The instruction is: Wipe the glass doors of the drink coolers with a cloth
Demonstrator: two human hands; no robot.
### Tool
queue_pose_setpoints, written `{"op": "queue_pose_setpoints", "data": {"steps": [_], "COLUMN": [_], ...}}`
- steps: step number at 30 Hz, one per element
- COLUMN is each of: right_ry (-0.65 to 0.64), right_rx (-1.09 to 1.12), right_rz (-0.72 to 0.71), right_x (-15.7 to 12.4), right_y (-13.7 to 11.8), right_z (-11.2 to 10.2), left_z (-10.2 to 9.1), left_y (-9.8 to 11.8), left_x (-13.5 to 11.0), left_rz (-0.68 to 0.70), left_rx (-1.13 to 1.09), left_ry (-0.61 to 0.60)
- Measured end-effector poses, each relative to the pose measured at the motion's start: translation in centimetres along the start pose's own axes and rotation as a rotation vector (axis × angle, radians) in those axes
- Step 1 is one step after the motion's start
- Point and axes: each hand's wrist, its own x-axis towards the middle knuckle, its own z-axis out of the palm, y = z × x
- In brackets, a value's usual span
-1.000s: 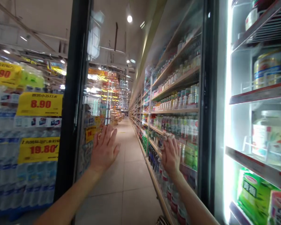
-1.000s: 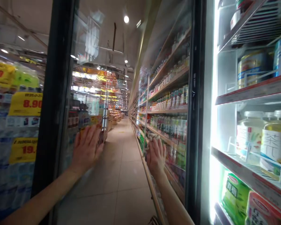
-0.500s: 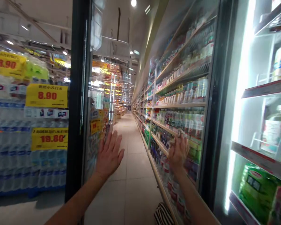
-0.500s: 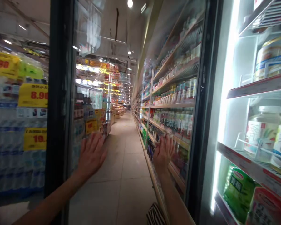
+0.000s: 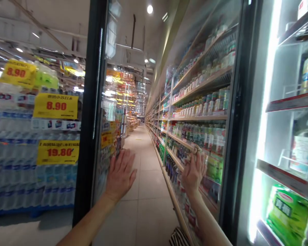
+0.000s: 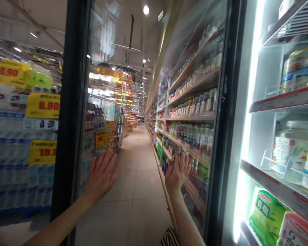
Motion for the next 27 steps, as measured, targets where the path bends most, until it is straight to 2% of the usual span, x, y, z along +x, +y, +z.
{"op": "queue_pose_setpoints", "data": {"steps": [2,5,7,9,11,13,15,17,19,21,24,26,27], "right_ry": [-0.051,-0.223,-0.257,-0.190,-0.079,-0.006,-0.062,-0.180,-0.231,-0.172,-0.048,-0.047,-0.081], "right_rx": [0.030,0.153,0.177,0.122,0.040,0.005,0.050,0.155,0.235,0.223,0.135,0.146,0.179], "right_rz": [-0.027,-0.302,-0.369,-0.278,-0.112,-0.002,-0.055,-0.249,-0.394,-0.351,-0.112,-0.111,-0.188], "right_x": [-1.0,-2.9,-3.1,-2.1,-1.0,-0.6,-1.3,-2.3,-2.3,-0.8,1.9,2.2,1.9], "right_y": [-1.4,-4.0,-3.9,-2.1,-0.1,0.3,-1.2,-3.5,-5.2,-5.5,-5.1,-5.6,-6.1], "right_z": [-0.1,-0.4,-0.6,-0.5,-0.4,-0.2,-0.1,-0.1,0.1,0.5,1.3,1.5,1.4], "left_z": [0.0,0.0,-0.2,-0.3,-0.4,-0.3,-0.3,-0.3,-0.5,-0.8,-1.4,-1.8,-2.0], "left_y": [0.1,0.0,-0.1,-0.2,-0.3,-0.3,-0.3,-0.3,-0.6,-1.1,-1.9,-2.3,-2.5], "left_x": [0.0,0.0,-0.1,-0.3,-0.5,-0.7,-0.7,-0.7,-0.7,-0.9,-1.5,-1.9,-2.1], "left_rz": [0.008,0.014,0.014,0.017,0.025,0.031,0.028,0.032,0.057,0.079,0.068,0.033,0.014], "left_rx": [0.009,0.021,0.016,0.011,0.007,0.006,0.004,0.011,0.023,0.036,0.066,0.098,0.110], "left_ry": [0.010,0.003,-0.007,-0.018,-0.022,-0.020,-0.014,-0.005,-0.009,-0.027,-0.046,-0.042,-0.037]}}
